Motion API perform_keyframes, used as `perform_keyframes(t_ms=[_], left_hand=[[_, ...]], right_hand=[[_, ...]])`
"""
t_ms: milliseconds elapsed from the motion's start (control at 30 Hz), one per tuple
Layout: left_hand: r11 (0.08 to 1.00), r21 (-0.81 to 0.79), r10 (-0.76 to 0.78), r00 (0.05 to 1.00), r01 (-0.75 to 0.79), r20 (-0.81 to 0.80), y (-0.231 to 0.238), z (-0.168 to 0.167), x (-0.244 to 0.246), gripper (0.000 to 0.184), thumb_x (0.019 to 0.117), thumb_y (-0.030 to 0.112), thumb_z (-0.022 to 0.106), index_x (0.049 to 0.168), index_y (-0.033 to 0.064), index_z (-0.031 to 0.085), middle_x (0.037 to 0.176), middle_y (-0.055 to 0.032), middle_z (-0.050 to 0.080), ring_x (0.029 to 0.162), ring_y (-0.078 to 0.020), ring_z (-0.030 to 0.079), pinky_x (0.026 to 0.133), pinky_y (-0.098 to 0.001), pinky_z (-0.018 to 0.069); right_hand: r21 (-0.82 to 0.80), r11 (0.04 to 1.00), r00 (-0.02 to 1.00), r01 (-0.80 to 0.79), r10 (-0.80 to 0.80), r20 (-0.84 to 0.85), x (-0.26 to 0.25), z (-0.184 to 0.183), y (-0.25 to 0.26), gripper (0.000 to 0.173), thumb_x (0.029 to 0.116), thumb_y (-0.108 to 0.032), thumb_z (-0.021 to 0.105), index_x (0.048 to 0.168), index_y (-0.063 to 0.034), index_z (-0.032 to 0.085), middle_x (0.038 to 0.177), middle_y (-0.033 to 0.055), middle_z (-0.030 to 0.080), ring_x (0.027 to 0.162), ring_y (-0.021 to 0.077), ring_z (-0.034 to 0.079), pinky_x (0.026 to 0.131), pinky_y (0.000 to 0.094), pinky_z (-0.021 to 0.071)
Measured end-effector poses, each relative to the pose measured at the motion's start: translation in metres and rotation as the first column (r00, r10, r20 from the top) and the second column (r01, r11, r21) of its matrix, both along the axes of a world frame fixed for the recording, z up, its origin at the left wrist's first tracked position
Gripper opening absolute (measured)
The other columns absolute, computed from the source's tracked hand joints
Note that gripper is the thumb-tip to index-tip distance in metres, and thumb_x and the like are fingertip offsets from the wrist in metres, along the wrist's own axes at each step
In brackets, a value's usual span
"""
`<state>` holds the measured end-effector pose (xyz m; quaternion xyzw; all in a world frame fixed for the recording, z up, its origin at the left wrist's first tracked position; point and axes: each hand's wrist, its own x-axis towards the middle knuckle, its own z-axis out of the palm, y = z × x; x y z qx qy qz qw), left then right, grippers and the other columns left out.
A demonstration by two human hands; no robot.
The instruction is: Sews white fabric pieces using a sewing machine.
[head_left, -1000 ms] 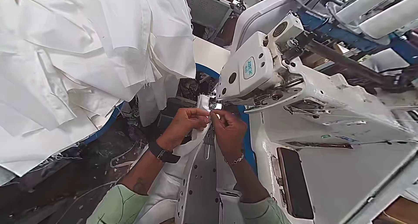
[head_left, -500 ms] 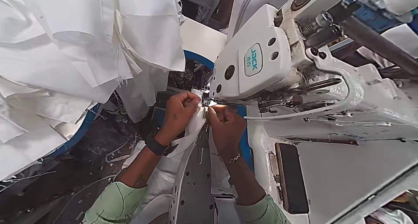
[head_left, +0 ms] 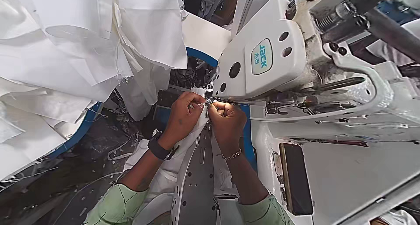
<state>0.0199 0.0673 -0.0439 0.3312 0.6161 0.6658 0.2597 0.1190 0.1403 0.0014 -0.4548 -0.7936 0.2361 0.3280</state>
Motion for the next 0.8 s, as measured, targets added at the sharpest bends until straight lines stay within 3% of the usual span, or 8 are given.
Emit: perform_keyframes(t_ms=[333,467,600,800], left_hand=[[1.000,-0.004,-0.011,1.000,0.011,0.010,0.000,0.001,-0.001,0.012,0.0961,0.005,0.061,0.107,0.0078,0.067,0.103,-0.0032,0.065,0.073,-0.0068,0.063,0.063,-0.0218,0.0547],[1.000,0.011,-0.024,0.976,0.027,-0.215,0.003,0.001,-0.012,0.014,0.0990,0.009,0.060,0.108,0.0080,0.071,0.096,-0.0026,0.065,0.074,-0.0069,0.063,0.065,-0.0228,0.0541],[0.998,0.006,-0.048,0.873,0.058,-0.486,0.010,0.005,-0.025,0.012,0.0940,0.007,0.067,0.101,0.0074,0.076,0.088,-0.0043,0.063,0.077,-0.0119,0.060,0.071,-0.0281,0.0501],[0.993,-0.015,-0.105,0.794,0.119,-0.599,0.012,0.011,-0.031,0.007,0.0917,0.006,0.069,0.095,0.0038,0.075,0.088,-0.0086,0.064,0.079,-0.0177,0.063,0.071,-0.0315,0.0527]], right_hand=[[-0.019,1.000,1.000,0.018,-0.018,0.015,-0.002,0.002,-0.001,0.006,0.0797,-0.010,0.079,0.079,-0.0065,0.073,0.055,-0.0079,0.050,0.049,-0.0009,0.041,0.052,0.0199,0.0367],[-0.084,0.996,1.000,0.020,-0.020,0.002,-0.002,0.002,0.000,0.006,0.0808,-0.009,0.080,0.082,-0.0066,0.075,0.056,-0.0077,0.053,0.049,-0.0012,0.043,0.053,0.0196,0.0388],[-0.165,0.986,1.000,0.022,-0.023,-0.005,-0.002,0.005,0.002,0.008,0.0817,-0.008,0.082,0.081,-0.0062,0.074,0.055,-0.0072,0.051,0.049,0.0009,0.042,0.053,0.0221,0.0383],[-0.175,0.985,0.999,0.013,-0.021,-0.042,-0.001,0.001,0.004,0.007,0.0816,-0.008,0.082,0.081,-0.0053,0.076,0.055,-0.0069,0.051,0.049,0.0011,0.041,0.053,0.0214,0.0374]])
